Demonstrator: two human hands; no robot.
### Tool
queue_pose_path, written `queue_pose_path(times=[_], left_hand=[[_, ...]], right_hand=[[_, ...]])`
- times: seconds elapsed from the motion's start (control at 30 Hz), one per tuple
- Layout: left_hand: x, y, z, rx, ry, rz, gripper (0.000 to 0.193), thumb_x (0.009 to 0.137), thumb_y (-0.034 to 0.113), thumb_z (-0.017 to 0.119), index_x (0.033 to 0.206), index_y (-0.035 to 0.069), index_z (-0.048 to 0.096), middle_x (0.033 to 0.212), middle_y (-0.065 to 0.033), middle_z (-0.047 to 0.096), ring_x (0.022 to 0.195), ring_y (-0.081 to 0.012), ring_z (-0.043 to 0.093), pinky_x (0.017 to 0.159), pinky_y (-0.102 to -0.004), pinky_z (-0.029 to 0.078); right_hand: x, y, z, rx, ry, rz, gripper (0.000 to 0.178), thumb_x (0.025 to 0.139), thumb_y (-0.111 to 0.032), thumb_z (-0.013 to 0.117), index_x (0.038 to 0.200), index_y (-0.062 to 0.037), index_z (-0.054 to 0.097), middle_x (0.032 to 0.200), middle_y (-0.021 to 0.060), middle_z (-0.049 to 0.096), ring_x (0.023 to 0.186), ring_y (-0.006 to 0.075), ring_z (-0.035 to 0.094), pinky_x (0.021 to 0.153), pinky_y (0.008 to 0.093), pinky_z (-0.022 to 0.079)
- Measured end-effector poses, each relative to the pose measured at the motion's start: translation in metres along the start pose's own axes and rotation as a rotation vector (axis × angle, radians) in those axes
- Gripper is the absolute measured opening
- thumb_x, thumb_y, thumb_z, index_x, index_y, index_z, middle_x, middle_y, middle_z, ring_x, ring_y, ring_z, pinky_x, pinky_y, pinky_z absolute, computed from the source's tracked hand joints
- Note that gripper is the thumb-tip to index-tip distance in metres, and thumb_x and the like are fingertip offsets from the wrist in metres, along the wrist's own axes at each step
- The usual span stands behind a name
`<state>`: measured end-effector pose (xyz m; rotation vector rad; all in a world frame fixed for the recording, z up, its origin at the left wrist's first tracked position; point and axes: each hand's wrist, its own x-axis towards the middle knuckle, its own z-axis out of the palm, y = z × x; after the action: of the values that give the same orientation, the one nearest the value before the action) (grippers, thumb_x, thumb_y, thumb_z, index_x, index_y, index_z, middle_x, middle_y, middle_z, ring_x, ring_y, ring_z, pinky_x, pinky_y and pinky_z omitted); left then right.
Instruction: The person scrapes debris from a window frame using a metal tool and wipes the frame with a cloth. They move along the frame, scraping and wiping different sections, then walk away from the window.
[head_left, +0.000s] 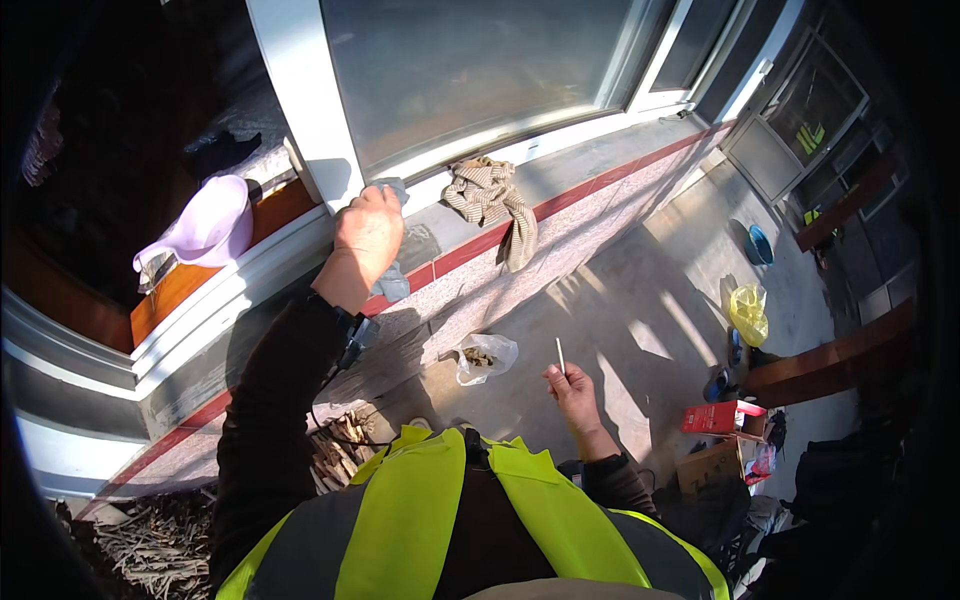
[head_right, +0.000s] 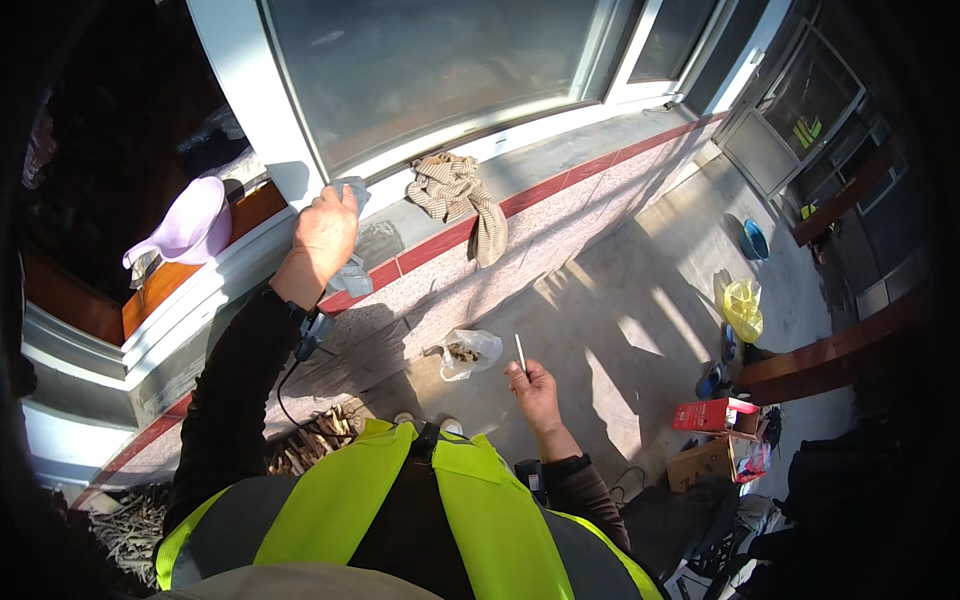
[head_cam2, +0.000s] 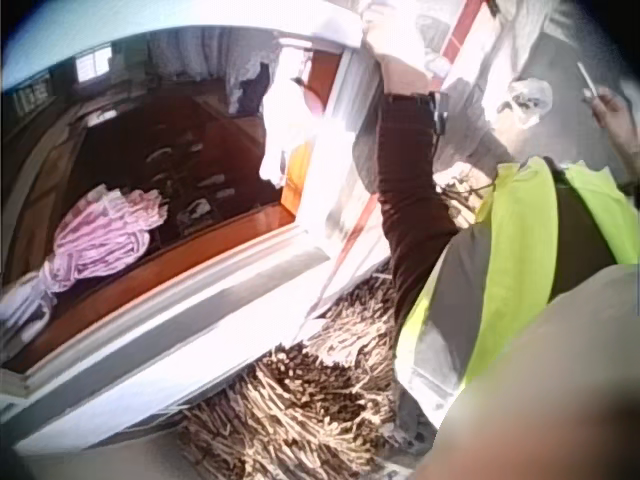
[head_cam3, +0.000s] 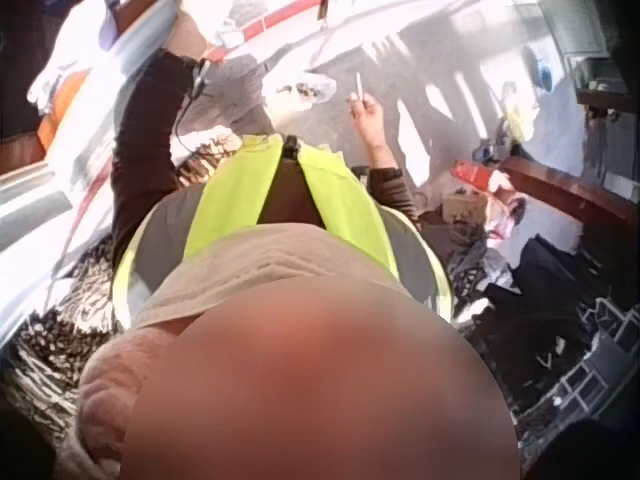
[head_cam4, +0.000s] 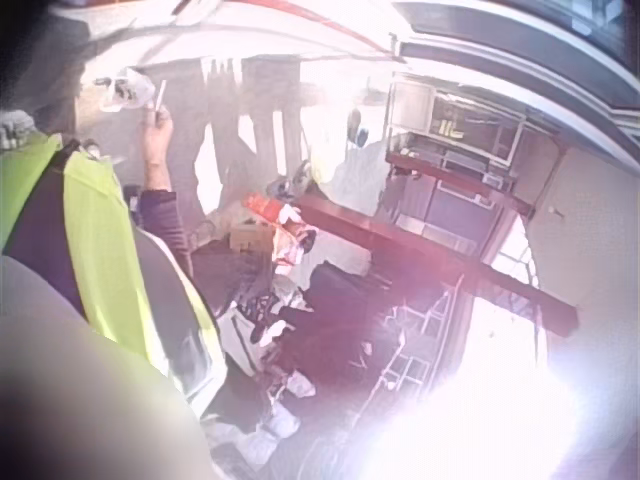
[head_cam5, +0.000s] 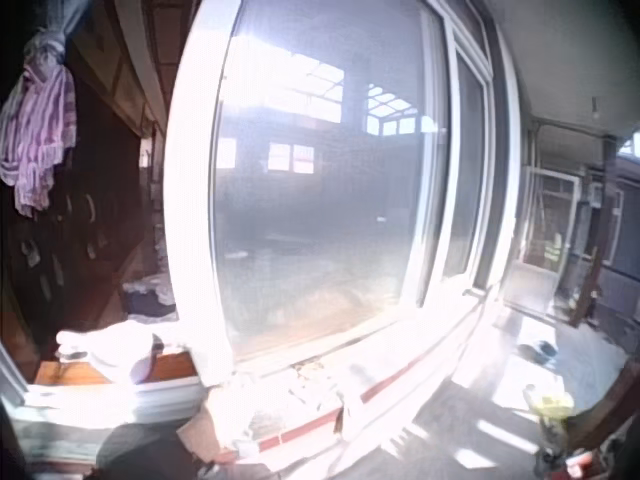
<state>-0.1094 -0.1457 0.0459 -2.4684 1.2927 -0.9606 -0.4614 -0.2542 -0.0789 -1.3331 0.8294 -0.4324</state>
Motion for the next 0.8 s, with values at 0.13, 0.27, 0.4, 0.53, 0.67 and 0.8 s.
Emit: queue_pose_path(times=[0.13, 0.27, 0.4, 0.53, 0.67, 0.8], left_hand=[[0.021, 0.012, 0.007, -0.052, -0.231, 0.075, 0.023, 0.075, 0.017, 0.060, 0.090, -0.001, 0.064, 0.083, -0.0105, 0.062, 0.076, -0.0215, 0.065, 0.058, -0.0316, 0.053], [0.030, 0.005, -0.013, -0.213, -0.418, 0.008, 0.026, 0.075, 0.019, 0.065, 0.093, 0.000, 0.065, 0.097, -0.0146, 0.066, 0.087, -0.0248, 0.068, 0.071, -0.0340, 0.055], [0.044, -0.006, -0.032, -0.286, -0.577, 0.046, 0.023, 0.077, 0.018, 0.059, 0.093, 0.005, 0.070, 0.099, -0.0141, 0.068, 0.093, -0.0268, 0.067, 0.075, -0.0349, 0.054], [0.044, -0.014, -0.042, -0.265, -0.624, 0.096, 0.024, 0.077, 0.019, 0.058, 0.093, 0.008, 0.072, 0.097, -0.0126, 0.069, 0.093, -0.0254, 0.067, 0.076, -0.0350, 0.054], [-0.002, -0.022, -0.035, -0.340, -0.842, 0.232, 0.028, 0.075, 0.023, 0.062, 0.094, 0.005, 0.071, 0.097, -0.0163, 0.069, 0.096, -0.0286, 0.066, 0.080, -0.0368, 0.052], [-0.067, -0.050, -0.015, -0.592, -0.405, -0.084, 0.048, 0.072, 0.028, 0.070, 0.113, 0.005, 0.060, 0.094, -0.0155, 0.063, 0.091, -0.0334, 0.063, 0.077, -0.0414, 0.051]], right_hand=[[0.006, -0.010, 0.036, -0.166, -0.107, -0.105, 0.024, 0.092, -0.027, 0.061, 0.083, -0.0045, 0.062, 0.069, -0.0040, 0.051, 0.065, 0.0059, 0.044, 0.059, 0.0231, 0.039], [-0.011, -0.018, 0.040, -0.168, -0.090, -0.115, 0.028, 0.093, -0.029, 0.060, 0.082, -0.0031, 0.059, 0.067, -0.0040, 0.048, 0.064, 0.0060, 0.042, 0.059, 0.0233, 0.039], [-0.036, -0.009, 0.016, -0.136, 0.130, -0.096, 0.026, 0.093, -0.028, 0.059, 0.084, -0.0036, 0.061, 0.066, -0.0041, 0.049, 0.063, 0.0056, 0.044, 0.057, 0.0223, 0.038], [-0.053, 0.008, -0.009, -0.112, 0.271, 0.003, 0.023, 0.093, -0.026, 0.058, 0.083, -0.0063, 0.062, 0.065, -0.0046, 0.051, 0.060, 0.0043, 0.043, 0.054, 0.0205, 0.035], [-0.063, 0.012, -0.011, -0.049, 0.310, 0.020, 0.020, 0.092, -0.025, 0.060, 0.083, -0.0064, 0.063, 0.063, -0.0041, 0.050, 0.057, 0.0041, 0.044, 0.052, 0.0204, 0.034], [-0.047, 0.003, 0.006, 0.007, 0.229, 0.030, 0.021, 0.091, -0.025, 0.062, 0.082, -0.0069, 0.062, 0.062, -0.0044, 0.050, 0.054, 0.0039, 0.042, 0.050, 0.0197, 0.032]])
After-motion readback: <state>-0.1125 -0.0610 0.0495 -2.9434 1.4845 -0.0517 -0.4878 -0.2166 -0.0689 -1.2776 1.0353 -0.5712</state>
